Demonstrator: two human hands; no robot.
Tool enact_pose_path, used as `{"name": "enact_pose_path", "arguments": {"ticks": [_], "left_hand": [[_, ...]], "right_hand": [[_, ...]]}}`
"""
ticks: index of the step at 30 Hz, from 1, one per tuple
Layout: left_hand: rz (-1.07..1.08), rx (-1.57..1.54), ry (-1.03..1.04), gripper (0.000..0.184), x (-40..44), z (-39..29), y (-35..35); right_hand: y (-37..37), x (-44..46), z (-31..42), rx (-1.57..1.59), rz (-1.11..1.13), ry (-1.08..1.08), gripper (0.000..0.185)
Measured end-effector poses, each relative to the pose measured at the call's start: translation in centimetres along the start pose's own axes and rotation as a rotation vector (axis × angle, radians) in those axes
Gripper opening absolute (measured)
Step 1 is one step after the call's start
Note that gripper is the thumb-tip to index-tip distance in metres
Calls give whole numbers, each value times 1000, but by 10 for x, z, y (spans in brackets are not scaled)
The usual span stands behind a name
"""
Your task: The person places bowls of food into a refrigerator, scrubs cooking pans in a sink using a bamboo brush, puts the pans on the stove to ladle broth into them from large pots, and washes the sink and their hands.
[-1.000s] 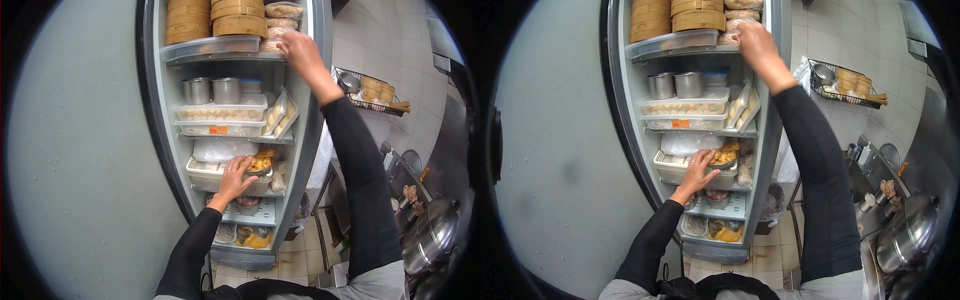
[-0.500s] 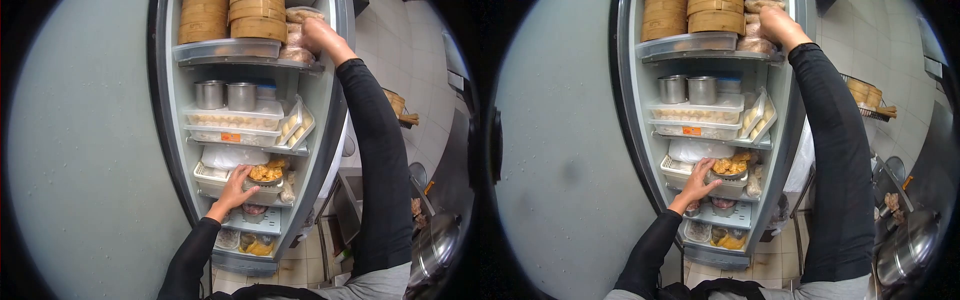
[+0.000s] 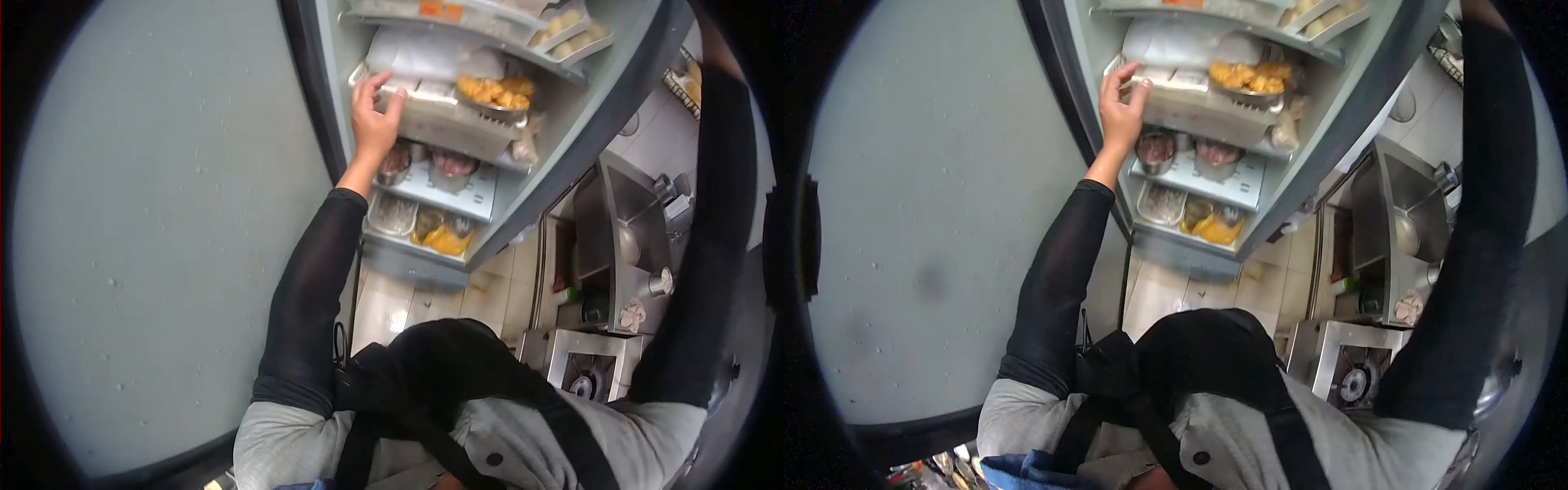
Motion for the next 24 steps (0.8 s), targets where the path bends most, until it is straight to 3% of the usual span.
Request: {"name": "enact_pose_path", "arguments": {"ticks": [1, 3, 5, 7, 8, 9, 10, 11, 12, 13, 16, 17, 19, 20, 22, 23, 24], "left_hand": [[5, 19, -18, 34, -7, 7, -8], [49, 69, -27, 34, -20, 12, -22], [131, 70, -35, 33, -31, 8, -37], [198, 32, -64, 33, -47, 9, -52], [230, 89, -74, 35, -58, 3, -65], [269, 103, -155, 35, -76, 0, -79], [311, 119, -239, 36, -98, -6, -93], [317, 89, -351, 36, -130, -12, -108], [324, 63, -461, 36, -168, -17, -125], [384, 82, -593, 36, -214, -18, -147], [395, 217, -1005, 33, -362, -47, -215], [279, 214, -1244, 32, -412, -57, -244], [10, 301, -1322, 33, -464, -101, -279], [-142, 294, -1439, 35, -491, -112, -305], [-322, 371, -1442, 45, -495, -143, -329], [-298, 460, -1361, 49, -488, -152, -341], [-436, 524, -1353, 49, -474, -157, -342]], "right_hand": [[-6, -19, 22, -78, -119, -222, 32], [-39, -80, 80, 222, 8, -15, 33], [-1, -177, 116, 675, -106, 212, 36], [44, -240, 204, 1352, 242, 325, 32], [75, -276, 234, 1530, 507, 493, 26], [118, -329, 262, 1662, 815, 783, 33], [156, -399, 292, 1414, 890, 762, 40], [186, -487, 318, 1053, 864, 601, 37], [194, -548, 335, 1002, 1031, 544, 33], [199, -609, 351, 1224, 1135, 789, 28], [164, -748, 368, 1172, 1349, 856, 24], [150, -780, 365, 1158, 1347, 823, 23], [135, -847, 360, 1177, 1379, 789, 30], [131, -884, 359, 1117, 1437, 696, 30], [129, -922, 347, 963, 1527, 505, 31], [121, -924, 343, 921, 1459, 1163, 27], [117, -924, 346, 957, 1352, 1479, 27]]}}
Point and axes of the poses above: each hand's wrist, its own x-axis towards the middle knuckle, its own y-axis out of the palm, z = x × y, the point moved 2 cm from there along x, towards the middle knuckle, and after that the axes turned 5 degrees about x, right-handed, at the moved point
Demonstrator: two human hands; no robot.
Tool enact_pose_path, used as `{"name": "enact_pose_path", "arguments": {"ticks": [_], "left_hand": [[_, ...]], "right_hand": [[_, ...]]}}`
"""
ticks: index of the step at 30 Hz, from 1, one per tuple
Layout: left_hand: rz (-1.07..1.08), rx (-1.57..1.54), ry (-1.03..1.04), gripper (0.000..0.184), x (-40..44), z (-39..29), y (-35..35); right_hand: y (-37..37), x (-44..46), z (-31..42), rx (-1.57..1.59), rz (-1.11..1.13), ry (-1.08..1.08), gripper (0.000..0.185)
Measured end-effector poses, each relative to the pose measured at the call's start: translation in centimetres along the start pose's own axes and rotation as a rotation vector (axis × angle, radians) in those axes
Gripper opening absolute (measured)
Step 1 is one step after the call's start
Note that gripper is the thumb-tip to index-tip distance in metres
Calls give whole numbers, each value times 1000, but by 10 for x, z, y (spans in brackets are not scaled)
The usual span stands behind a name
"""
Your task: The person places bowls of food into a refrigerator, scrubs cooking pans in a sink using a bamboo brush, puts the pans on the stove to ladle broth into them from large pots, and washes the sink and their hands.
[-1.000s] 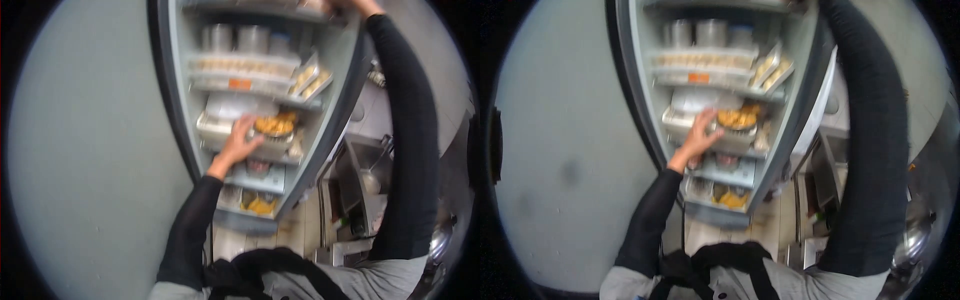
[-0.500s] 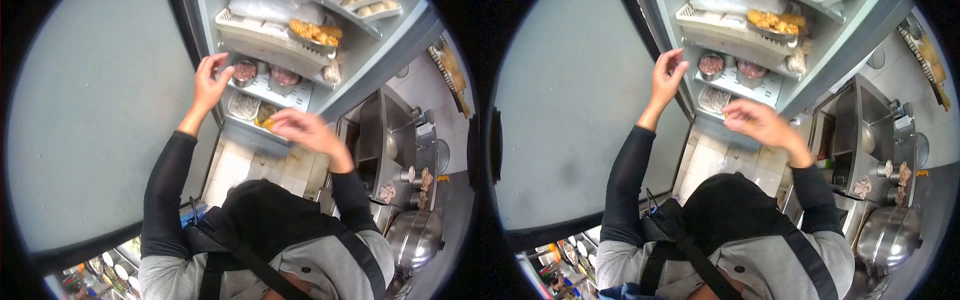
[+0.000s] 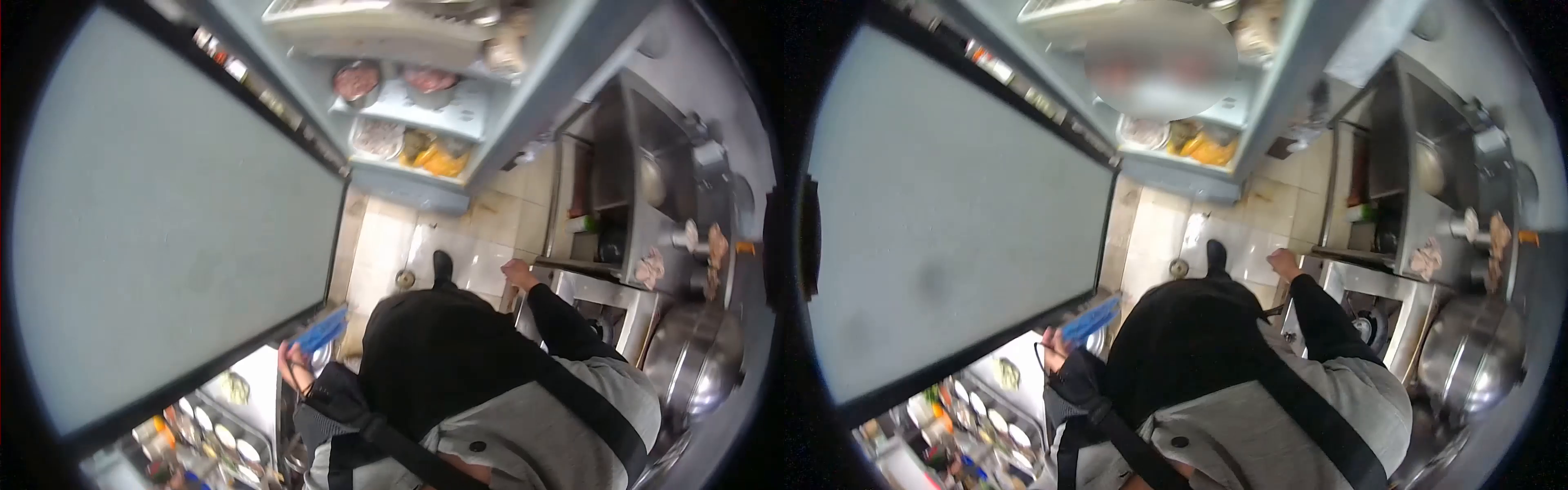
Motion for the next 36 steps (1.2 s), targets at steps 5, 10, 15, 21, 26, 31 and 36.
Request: {"name": "enact_pose_path", "arguments": {"ticks": [5, 10, 15, 21, 26, 31, 36], "left_hand": [[-112, 352, 454, 62, 74, -22, -38], [527, 240, 785, 45, 65, -1, 24], [1177, 417, 675, 43, 18, 15, 75], [1381, 701, 827, 41, 39, -42, 86], [1445, 907, 991, 39, 24, -112, 130], [1578, 895, 1089, 38, -56, -129, 217], [1807, 804, 904, 32, -157, -79, 320]], "right_hand": [[24, -38, 31, 333, -248, -38, 35], [77, -132, 72, 140, -327, -54, 39], [131, -176, 67, 22, -304, -84, 28], [123, -230, 110, 209, -490, -206, 29], [103, -277, 121, 376, -476, -245, 34], [73, -323, 50, 430, -682, -298, 35], [50, -376, -26, 593, -1019, -200, 32]]}}
Point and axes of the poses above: each hand's wrist, its own x-axis towards the middle knuckle, its own y-axis out of the palm, z = x × y, the point moved 2 cm from there along x, towards the middle knuckle, and after that the axes turned 5 degrees about x, right-handed, at the moved point
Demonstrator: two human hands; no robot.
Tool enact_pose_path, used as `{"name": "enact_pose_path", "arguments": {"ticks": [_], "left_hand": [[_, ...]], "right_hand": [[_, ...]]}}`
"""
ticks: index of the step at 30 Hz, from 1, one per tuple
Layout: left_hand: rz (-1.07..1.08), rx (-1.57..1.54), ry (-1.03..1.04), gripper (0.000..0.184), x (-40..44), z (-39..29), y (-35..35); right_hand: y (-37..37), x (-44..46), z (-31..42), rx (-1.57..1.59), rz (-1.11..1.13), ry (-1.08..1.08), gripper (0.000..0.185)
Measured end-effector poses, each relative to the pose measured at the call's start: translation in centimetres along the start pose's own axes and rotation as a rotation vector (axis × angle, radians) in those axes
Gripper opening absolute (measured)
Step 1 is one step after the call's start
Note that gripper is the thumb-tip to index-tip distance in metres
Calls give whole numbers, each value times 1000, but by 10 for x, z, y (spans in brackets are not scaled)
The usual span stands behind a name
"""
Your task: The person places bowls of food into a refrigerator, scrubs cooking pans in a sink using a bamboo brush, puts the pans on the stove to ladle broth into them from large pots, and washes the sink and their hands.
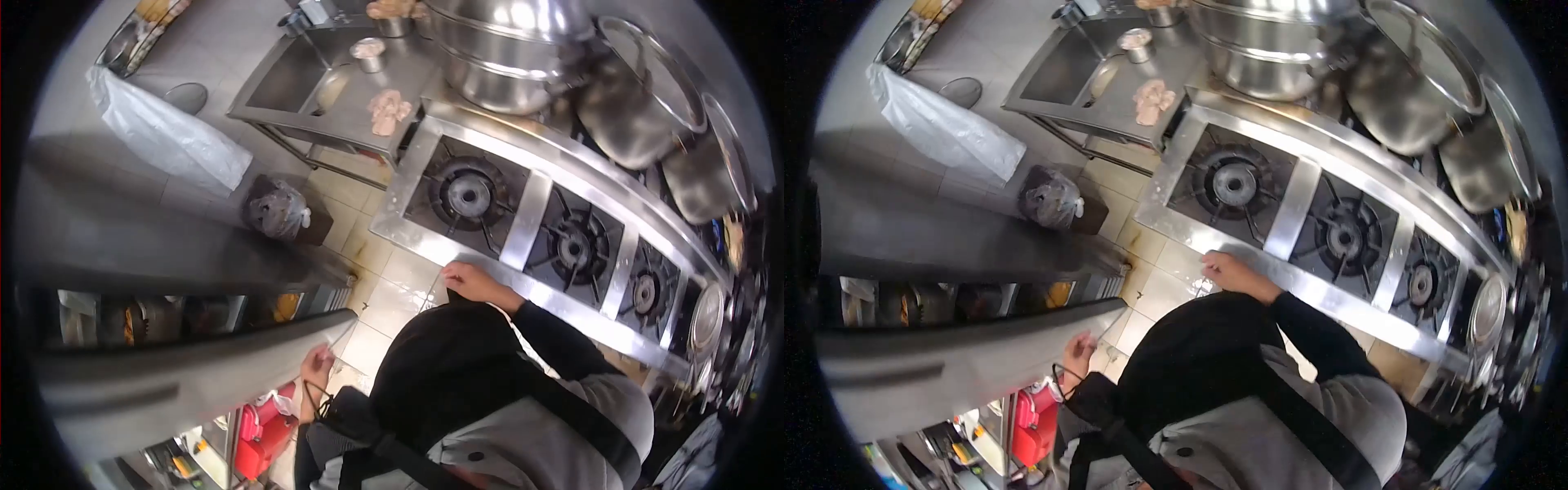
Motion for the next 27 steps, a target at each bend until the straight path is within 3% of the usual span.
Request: {"name": "enact_pose_path", "arguments": {"ticks": [4, 10, 12, 14, 17, 21, 27], "left_hand": [[221, 65, 132, 50, 130, -64, 47], [407, 9, 347, 48, 321, -222, 100], [503, -246, 210, 49, 396, -258, 115], [458, -327, 124, 43, 461, -307, 126], [415, -547, -38, 43, 582, -342, 150], [302, -721, -97, 45, 726, -396, 185], [200, -656, -39, 49, 793, -439, 229]], "right_hand": [[-53, 7, 30, 18, -124, 164, 33], [-80, 17, 33, 127, -374, 236, 31], [-76, 18, 19, 177, -473, 319, 30], [-67, 20, 10, 122, -576, 287, 28], [-52, 27, 5, 52, -675, 429, 25], [-18, 58, 16, -2, -883, 511, 22], [48, 132, 75, 122, -974, 695, 26]]}}
Point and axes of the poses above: each hand's wrist, its own x-axis towards the middle knuckle, its own y-axis out of the palm, z = x × y, the point moved 2 cm from there along x, towards the middle knuckle, and after that the axes turned 5 degrees about x, right-handed, at the moved point
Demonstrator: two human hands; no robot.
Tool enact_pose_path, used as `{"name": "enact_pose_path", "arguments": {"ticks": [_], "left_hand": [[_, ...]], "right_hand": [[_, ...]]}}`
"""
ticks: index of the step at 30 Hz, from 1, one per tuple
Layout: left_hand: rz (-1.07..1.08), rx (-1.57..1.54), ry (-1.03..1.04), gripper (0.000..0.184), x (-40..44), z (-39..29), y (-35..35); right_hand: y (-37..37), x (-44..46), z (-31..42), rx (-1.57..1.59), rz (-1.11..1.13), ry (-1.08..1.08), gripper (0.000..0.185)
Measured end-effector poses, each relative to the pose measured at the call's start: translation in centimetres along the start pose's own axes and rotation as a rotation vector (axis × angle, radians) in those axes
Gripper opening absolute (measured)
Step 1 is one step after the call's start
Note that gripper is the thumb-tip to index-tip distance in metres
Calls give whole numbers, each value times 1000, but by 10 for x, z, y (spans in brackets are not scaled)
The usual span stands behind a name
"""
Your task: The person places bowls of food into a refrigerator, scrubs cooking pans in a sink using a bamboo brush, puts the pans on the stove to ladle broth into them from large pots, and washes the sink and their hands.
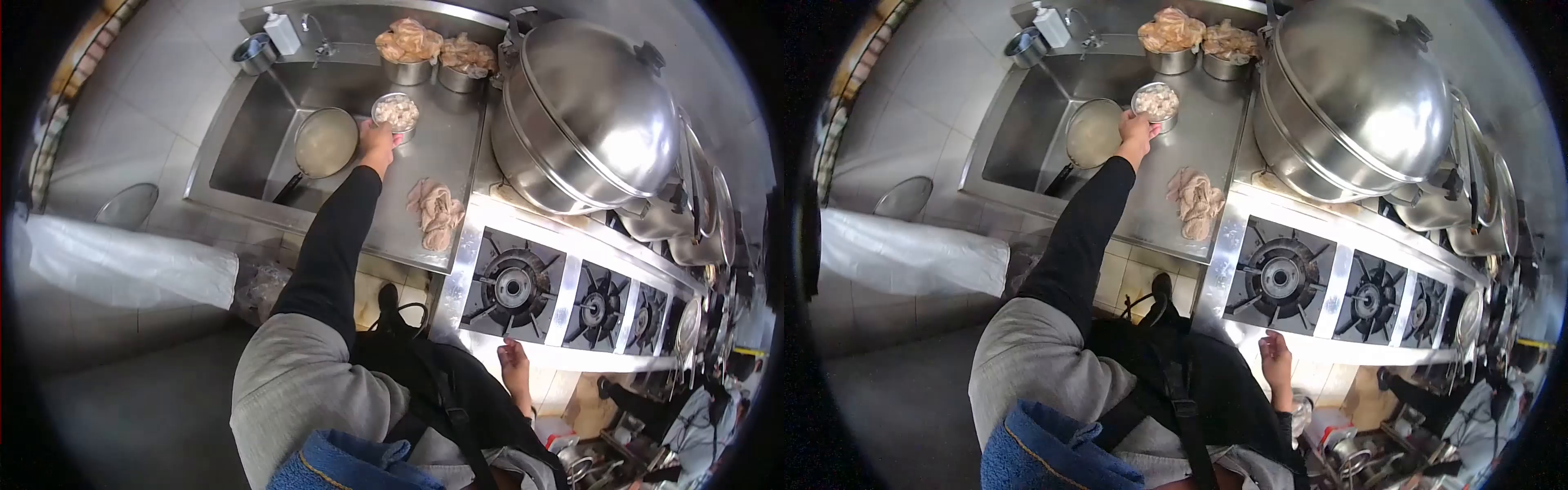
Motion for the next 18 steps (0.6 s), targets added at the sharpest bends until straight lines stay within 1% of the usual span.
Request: {"name": "enact_pose_path", "arguments": {"ticks": [1, 3, 4, 6, 8, 9, 11, 13, 15, 17, 18], "left_hand": [[41, -17, -22, 52, -2, -1, 4], [111, -54, -56, 56, -6, -2, 6], [130, -28, -32, 57, -8, 0, 5], [160, 27, 21, 58, -11, 3, 2], [209, 34, -37, 58, -13, 3, -10], [230, 35, -63, 58, -14, 2, -17], [252, 36, -77, 55, -20, 0, -30], [267, 37, -80, 53, -34, -1, -50], [275, 33, -63, 52, -61, -7, -67], [247, 8, -25, 50, -95, -11, -83], [231, -14, 7, 50, -114, -11, -93]], "right_hand": [[11, -8, 7, -21, -18, 23, 26], [29, -17, -5, 20, -39, 73, 28], [38, -19, -5, 22, -50, 79, 28], [50, -16, 6, 20, -46, 68, 27], [57, -3, 19, 11, -14, 39, 25], [61, 5, 29, 93, -18, -13, 22], [65, 26, 57, 65, 27, -160, 19], [68, 45, 95, 37, 86, -244, 18], [70, 67, 126, 36, 186, -336, 17], [72, 82, 164, 122, 287, -368, 16], [74, 83, 190, 124, 330, -433, 16]]}}
Point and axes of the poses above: each hand's wrist, its own x-axis towards the middle knuckle, its own y-axis out of the palm, z = x × y, the point moved 2 cm from there along x, towards the middle knuckle, and after that the axes turned 5 degrees about x, right-handed, at the moved point
